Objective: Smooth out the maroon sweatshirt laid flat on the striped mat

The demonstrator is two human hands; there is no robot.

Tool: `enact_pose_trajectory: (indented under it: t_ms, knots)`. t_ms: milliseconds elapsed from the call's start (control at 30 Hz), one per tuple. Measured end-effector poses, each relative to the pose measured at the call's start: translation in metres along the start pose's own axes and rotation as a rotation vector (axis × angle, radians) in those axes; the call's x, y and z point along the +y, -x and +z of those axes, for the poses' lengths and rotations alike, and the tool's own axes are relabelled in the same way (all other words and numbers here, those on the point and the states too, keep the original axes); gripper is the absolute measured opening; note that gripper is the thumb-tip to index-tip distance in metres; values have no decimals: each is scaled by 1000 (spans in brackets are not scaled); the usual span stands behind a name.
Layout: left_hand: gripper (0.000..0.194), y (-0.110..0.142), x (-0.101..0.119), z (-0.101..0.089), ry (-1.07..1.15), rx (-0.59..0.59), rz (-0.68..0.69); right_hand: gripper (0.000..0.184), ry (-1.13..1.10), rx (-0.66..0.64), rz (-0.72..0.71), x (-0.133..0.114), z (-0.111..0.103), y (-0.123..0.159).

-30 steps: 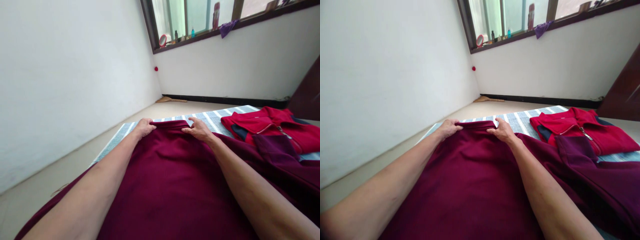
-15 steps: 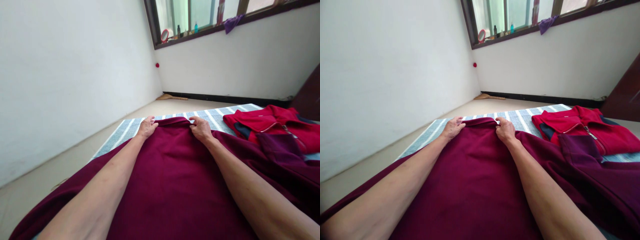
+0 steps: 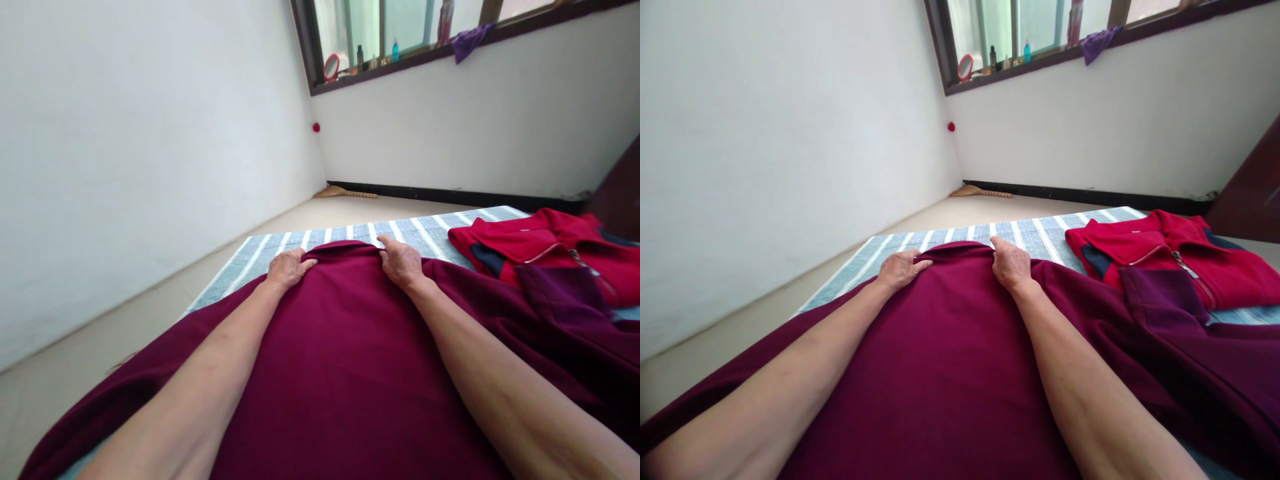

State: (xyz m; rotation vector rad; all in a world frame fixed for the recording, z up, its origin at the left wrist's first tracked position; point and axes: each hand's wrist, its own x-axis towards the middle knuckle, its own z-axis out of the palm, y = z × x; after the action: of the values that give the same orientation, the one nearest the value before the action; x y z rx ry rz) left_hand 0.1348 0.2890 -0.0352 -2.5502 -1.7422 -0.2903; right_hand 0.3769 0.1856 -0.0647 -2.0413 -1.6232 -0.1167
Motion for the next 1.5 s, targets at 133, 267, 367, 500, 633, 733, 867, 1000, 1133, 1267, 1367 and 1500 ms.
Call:
enact_pose_trajectory:
  t_ms: [133,267,367,500,633,733,867,1000,1133,1267,1367,1500]
  knots:
    - [51,5,-2,8,-47,-7,-38,30,94,22,-47,-7,-4,3]
    - [59,2,-10,-5,-11,-89,-19,30,118,18,-211,-24,-10,10]
    - [63,1,-25,-24,59,-204,9,24,110,-42,-329,-32,-6,16]
    - [56,3,-54,-43,106,-364,15,30,114,-81,-356,-31,5,20]
    - [48,6,-69,-46,-46,-310,18,32,117,-79,-347,-28,10,21]
    - [45,10,-71,-38,-192,-201,-13,31,114,-81,-348,-28,10,22]
    - [48,20,-73,-26,-283,-162,-64,30,105,-82,-347,-27,11,22]
    - [36,31,-66,-30,-368,-95,-90,29,97,-84,-345,-27,13,22]
    - [32,52,-38,-33,-361,-24,-4,29,89,-85,-337,-27,13,23]
    - [45,82,-18,-16,-260,-86,121,31,83,-91,-334,-27,13,24]
    - [60,95,-22,-2,-175,-187,68,31,84,-105,-334,-27,14,25]
    - [66,97,-30,3,-85,-262,-19,31,93,-139,-328,-27,16,23]
